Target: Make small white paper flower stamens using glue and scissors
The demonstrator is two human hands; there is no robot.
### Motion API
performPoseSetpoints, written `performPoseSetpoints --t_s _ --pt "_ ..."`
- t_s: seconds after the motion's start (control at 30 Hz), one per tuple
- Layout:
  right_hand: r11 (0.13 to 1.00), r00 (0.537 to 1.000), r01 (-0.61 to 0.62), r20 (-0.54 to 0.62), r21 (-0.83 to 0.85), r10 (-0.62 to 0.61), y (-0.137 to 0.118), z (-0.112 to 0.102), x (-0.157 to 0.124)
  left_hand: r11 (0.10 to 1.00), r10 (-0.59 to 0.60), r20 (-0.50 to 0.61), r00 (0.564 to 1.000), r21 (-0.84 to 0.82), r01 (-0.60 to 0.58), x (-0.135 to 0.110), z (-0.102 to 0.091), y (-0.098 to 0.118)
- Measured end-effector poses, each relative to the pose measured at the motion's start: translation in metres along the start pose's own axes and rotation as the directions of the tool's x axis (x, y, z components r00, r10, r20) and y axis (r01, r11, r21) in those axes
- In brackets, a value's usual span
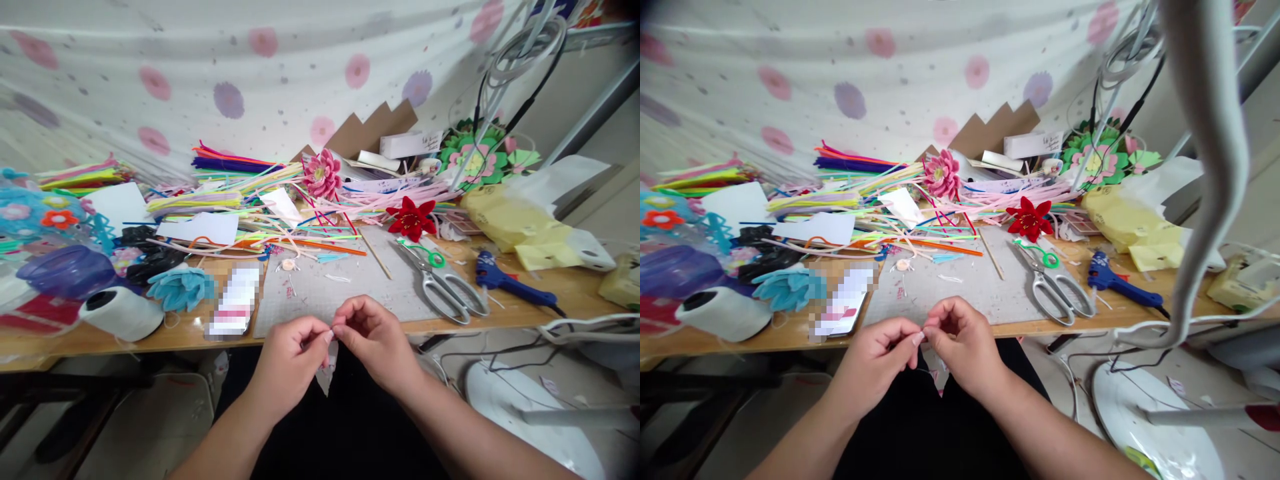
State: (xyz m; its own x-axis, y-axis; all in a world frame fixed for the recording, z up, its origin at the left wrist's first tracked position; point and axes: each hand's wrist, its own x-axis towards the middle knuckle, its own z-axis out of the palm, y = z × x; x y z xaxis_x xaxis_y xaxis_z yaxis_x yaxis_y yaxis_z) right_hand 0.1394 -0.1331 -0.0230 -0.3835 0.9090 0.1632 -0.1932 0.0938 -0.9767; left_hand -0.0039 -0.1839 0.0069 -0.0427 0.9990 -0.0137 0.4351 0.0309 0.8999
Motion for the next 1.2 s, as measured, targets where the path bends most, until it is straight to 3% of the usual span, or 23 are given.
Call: performPoseSetpoints --t_s 0.17,0.33,0.4,0.5,0.57,0.73,0.87,0.93,1.0,1.07,1.13,1.2 --pt "0.995 0.998 0.043 -0.031 -0.085 -0.046 0.004 0.002 0.000 0.999 0.038 -0.010 0.999 0.019 -0.038 0.001 0.003 -0.002" --pt "0.996 0.999 0.044 -0.026 -0.081 -0.047 0.011 -0.001 0.005 1.000 -0.003 -0.019 1.000 0.016 0.003 0.006 0.001 -0.012" --pt "0.962 0.993 0.071 -0.072 -0.264 -0.093 0.014 -0.013 0.015 0.999 -0.034 -0.039 0.999 -0.005 0.034 0.008 -0.001 -0.017" --pt "0.749 0.972 0.002 -0.174 -0.662 -0.157 0.013 -0.050 0.037 0.993 -0.084 -0.062 0.995 -0.087 0.079 0.011 -0.006 -0.021" --pt "0.641 0.961 -0.060 -0.217 -0.765 -0.169 0.006 -0.083 0.051 0.983 -0.104 -0.087 0.991 -0.158 0.089 0.013 -0.009 -0.024" --pt "0.304 0.945 -0.194 -0.260 -0.933 -0.196 -0.007 -0.154 0.049 0.944 -0.122 -0.177 0.977 -0.325 0.059 0.015 -0.014 -0.028" --pt "0.043 0.949 -0.288 -0.291 -0.957 -0.123 0.004 -0.180 0.033 0.908 -0.121 -0.216 0.969 -0.418 0.020 0.016 -0.015 -0.024" --pt "-0.044 0.949 -0.308 -0.303 -0.951 -0.092 0.010 -0.188 0.031 0.902 -0.107 -0.233 0.967 -0.433 -0.005 0.016 -0.016 -0.021" --pt "-0.011 0.937 -0.342 -0.340 -0.940 -0.079 0.012 -0.194 0.031 0.901 -0.089 -0.256 0.962 -0.434 -0.032 0.017 -0.016 -0.019" --pt "0.143 0.915 -0.389 -0.400 -0.910 -0.055 0.010 -0.199 0.030 0.901 -0.076 -0.279 0.957 -0.430 -0.053 0.019 -0.016 -0.020" --pt "0.411 0.899 -0.396 -0.437 -0.821 -0.007 0.006 -0.200 0.024 0.902 -0.074 -0.287 0.955 -0.427 -0.058 0.022 -0.015 -0.022" --pt "0.717 0.903 -0.346 -0.423 -0.605 0.078 0.000 -0.192 0.015 0.905 -0.083 -0.286 0.955 -0.423 -0.048 0.026 -0.014 -0.025"
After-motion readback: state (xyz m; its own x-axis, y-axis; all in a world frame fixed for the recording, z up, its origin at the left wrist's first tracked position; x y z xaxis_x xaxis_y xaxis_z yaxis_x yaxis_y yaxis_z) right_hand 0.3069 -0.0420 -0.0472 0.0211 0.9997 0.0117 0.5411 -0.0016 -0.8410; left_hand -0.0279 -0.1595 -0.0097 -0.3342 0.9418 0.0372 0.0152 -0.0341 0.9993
